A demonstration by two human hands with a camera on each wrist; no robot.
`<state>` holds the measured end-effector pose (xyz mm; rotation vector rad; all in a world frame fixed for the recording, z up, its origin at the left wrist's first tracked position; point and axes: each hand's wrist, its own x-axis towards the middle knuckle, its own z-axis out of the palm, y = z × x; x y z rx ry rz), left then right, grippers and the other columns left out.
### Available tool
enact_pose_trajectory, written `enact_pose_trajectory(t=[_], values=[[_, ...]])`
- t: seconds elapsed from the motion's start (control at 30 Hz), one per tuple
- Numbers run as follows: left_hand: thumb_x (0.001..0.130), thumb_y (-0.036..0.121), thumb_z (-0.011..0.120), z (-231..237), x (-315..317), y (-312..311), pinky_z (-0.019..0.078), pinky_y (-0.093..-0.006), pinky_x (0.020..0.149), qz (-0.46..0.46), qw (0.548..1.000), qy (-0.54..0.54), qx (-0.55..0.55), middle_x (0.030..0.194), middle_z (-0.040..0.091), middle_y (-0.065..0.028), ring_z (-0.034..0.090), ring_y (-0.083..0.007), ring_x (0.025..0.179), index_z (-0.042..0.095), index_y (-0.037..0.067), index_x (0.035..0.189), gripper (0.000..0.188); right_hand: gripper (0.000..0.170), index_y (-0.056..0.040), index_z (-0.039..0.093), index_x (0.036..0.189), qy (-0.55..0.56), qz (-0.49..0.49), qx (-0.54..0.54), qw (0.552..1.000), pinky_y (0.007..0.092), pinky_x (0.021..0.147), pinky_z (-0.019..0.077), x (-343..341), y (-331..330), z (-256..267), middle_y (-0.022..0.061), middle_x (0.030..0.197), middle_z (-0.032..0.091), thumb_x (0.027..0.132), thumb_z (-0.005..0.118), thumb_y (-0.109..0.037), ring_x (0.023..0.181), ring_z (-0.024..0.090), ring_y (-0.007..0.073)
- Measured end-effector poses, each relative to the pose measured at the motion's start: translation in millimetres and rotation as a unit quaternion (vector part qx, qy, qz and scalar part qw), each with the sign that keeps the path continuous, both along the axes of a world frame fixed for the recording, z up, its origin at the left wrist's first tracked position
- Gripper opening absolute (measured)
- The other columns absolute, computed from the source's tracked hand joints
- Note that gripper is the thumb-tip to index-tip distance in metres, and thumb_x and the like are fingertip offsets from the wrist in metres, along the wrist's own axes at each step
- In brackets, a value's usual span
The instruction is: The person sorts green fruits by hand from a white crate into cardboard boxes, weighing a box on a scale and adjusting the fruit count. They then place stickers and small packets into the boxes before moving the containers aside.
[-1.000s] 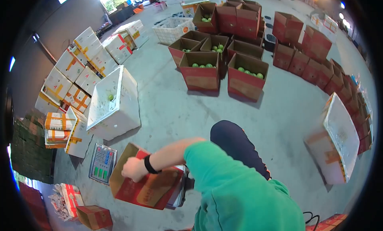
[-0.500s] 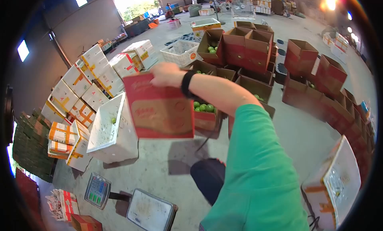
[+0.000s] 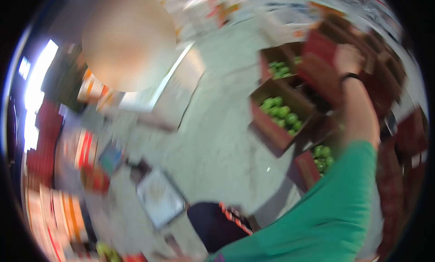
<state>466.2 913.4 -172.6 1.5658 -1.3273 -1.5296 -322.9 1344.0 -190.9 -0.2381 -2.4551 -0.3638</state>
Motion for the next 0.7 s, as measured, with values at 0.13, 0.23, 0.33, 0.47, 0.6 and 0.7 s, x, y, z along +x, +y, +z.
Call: enact_pose_trajectory(t=[0.13, 0.23, 0.33, 0.47, 0.6, 0.7], values=[[0.086, 0.037, 0.055, 9, 39, 23, 0.0482, -0.0265, 0.054, 0.066, 0.995, 0.068, 0.016, 0.083, 0.063, -0.0075, 0.059, -0.0142, 0.064, 0.055, 0.007, 0.100, 0.033, 0.031, -0.0030, 0.058, 0.102, 0.063, 0.259, 0.034, 0.963, 0.0460, 0.078, 0.0483, 3, -72, -2, 0.0166, 0.103, 0.060, 0.089, 0.046, -0.028, 0.093, 0.060, 0.0345], [0.086, 0.036, 0.055, -4, 69, 22, 0.0480, -0.0266, 0.054, 0.103, 0.983, 0.154, 0.006, 0.082, 0.063, -0.0072, 0.059, -0.0138, 0.064, 0.055, 0.007, 0.099, 0.031, 0.049, 0.0061, 0.049, 0.120, 0.003, 0.582, -0.052, 0.812, 0.0464, 0.089, 0.0424, 92, -225, -18, 0.0240, 0.117, 0.053, 0.089, 0.054, -0.032, 0.102, 0.053, 0.0384], [0.079, 0.033, 0.067, -20, 98, 37, 0.0541, -0.0287, 0.054, 0.056, 0.961, 0.272, 0.008, 0.091, 0.059, -0.0070, 0.063, -0.0184, 0.068, 0.049, 0.003, 0.114, 0.049, 0.038, -0.0035, 0.049, 0.125, -0.323, 0.802, -0.411, 0.291, 0.0360, 0.088, 0.0450, 242, -396, -66, 0.0117, 0.129, 0.051, 0.088, 0.044, -0.009, 0.113, 0.052, 0.0237], [0.080, 0.034, 0.064, -29, 157, 56, 0.0535, -0.0267, 0.052, 0.047, 0.949, 0.305, -0.060, 0.100, 0.055, -0.0080, 0.063, -0.0177, 0.068, 0.042, 0.005, 0.125, 0.058, 0.044, -0.0064, 0.048, 0.124, -0.460, 0.876, -0.051, 0.139, 0.0321, 0.085, 0.0418, 657, -421, 18, 0.0074, 0.125, 0.049, 0.082, 0.058, -0.010, 0.108, 0.050, 0.0207], [0.082, 0.032, 0.061, -46, 282, 81, 0.0532, -0.0271, 0.050, 0.165, 0.925, 0.324, -0.113, 0.101, 0.053, -0.0102, 0.063, -0.0188, 0.068, 0.039, 0.005, 0.127, 0.057, 0.039, -0.0049, 0.051, 0.118, -0.500, 0.864, 0.062, -0.006, 0.0325, 0.082, 0.0432, 852, -424, 29, 0.0097, 0.114, 0.053, 0.081, 0.061, -0.013, 0.103, 0.053, 0.0237], [0.081, 0.029, 0.061, -71, 381, 101, 0.0506, -0.0258, 0.050, 0.317, 0.875, 0.347, -0.115, 0.093, 0.054, -0.0069, 0.059, -0.0144, 0.064, 0.044, 0.008, 0.123, 0.050, 0.036, -0.0037, 0.053, 0.115, -0.538, 0.835, 0.107, -0.035, 0.0321, 0.080, 0.0439, 929, -436, 30, 0.0103, 0.109, 0.054, 0.082, 0.061, -0.014, 0.100, 0.054, 0.0234]])
